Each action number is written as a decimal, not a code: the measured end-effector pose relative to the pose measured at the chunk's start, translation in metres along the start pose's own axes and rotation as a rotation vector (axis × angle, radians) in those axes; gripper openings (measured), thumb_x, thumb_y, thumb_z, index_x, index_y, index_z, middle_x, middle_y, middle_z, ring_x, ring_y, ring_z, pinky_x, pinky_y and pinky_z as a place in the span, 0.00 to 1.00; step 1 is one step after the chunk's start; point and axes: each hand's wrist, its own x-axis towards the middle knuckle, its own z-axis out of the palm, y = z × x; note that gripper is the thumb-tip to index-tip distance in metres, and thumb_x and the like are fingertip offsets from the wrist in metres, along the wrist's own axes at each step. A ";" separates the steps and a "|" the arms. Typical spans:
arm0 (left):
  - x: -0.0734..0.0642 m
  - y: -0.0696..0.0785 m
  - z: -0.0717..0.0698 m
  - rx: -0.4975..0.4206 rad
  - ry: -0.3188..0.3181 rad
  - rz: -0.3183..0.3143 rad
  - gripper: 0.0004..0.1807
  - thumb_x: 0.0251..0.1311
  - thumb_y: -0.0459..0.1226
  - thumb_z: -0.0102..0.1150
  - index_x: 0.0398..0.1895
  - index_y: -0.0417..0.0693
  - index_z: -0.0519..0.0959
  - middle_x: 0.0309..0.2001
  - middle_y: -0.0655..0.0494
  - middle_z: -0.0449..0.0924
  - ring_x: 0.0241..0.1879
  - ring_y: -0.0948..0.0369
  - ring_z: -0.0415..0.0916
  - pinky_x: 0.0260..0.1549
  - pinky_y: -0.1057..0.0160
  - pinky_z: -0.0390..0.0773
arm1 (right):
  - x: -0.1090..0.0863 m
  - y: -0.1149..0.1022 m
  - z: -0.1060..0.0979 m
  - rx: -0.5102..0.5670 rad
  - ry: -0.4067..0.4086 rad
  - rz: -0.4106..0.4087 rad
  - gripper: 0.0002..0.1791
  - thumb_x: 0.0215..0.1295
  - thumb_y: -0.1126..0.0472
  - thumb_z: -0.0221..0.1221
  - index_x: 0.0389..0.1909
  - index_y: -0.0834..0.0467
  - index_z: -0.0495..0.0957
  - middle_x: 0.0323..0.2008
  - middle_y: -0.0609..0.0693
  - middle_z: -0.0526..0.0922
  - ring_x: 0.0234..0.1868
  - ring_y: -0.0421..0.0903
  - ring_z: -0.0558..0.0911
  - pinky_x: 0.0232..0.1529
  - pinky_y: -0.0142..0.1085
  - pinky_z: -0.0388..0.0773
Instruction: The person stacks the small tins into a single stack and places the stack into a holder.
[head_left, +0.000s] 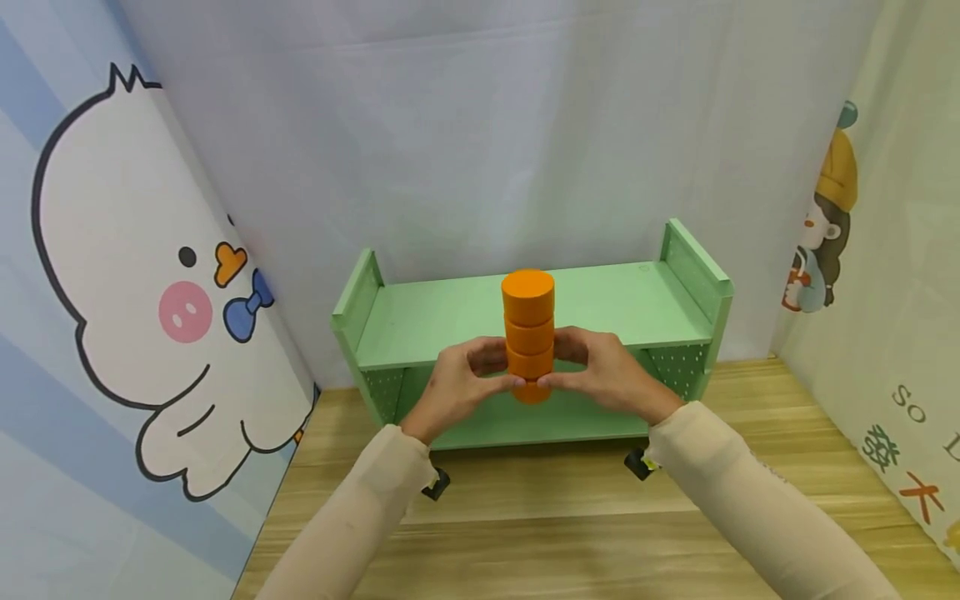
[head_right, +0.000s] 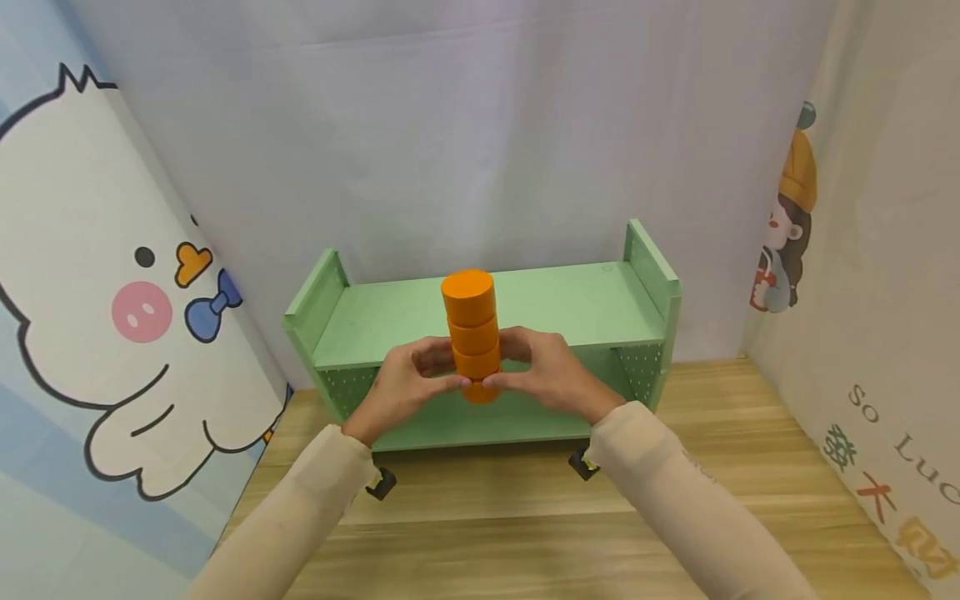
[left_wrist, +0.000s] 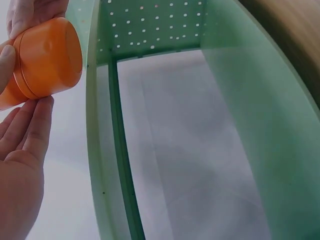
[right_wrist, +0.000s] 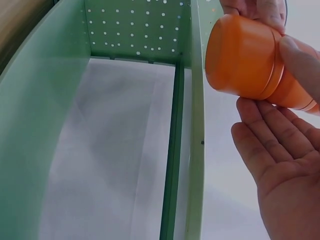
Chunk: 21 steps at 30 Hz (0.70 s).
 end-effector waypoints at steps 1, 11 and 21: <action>0.002 0.000 -0.001 0.000 0.000 -0.003 0.25 0.57 0.34 0.72 0.59 0.41 0.79 0.54 0.50 0.83 0.53 0.57 0.82 0.54 0.60 0.82 | 0.001 0.000 -0.001 0.005 0.000 0.001 0.31 0.61 0.63 0.70 0.65 0.63 0.73 0.59 0.56 0.80 0.59 0.53 0.80 0.62 0.49 0.77; 0.019 0.001 -0.003 -0.024 0.011 -0.011 0.26 0.58 0.34 0.71 0.61 0.42 0.78 0.56 0.49 0.82 0.54 0.56 0.81 0.55 0.62 0.81 | 0.016 0.009 -0.011 0.062 0.000 -0.008 0.31 0.62 0.64 0.69 0.66 0.63 0.72 0.61 0.58 0.78 0.61 0.55 0.78 0.63 0.57 0.74; 0.030 -0.003 -0.004 -0.029 0.028 -0.033 0.26 0.58 0.35 0.70 0.61 0.43 0.78 0.56 0.49 0.82 0.55 0.55 0.80 0.57 0.61 0.80 | 0.026 0.014 -0.016 0.037 0.007 0.015 0.32 0.63 0.62 0.69 0.67 0.63 0.71 0.62 0.59 0.77 0.62 0.56 0.77 0.64 0.56 0.73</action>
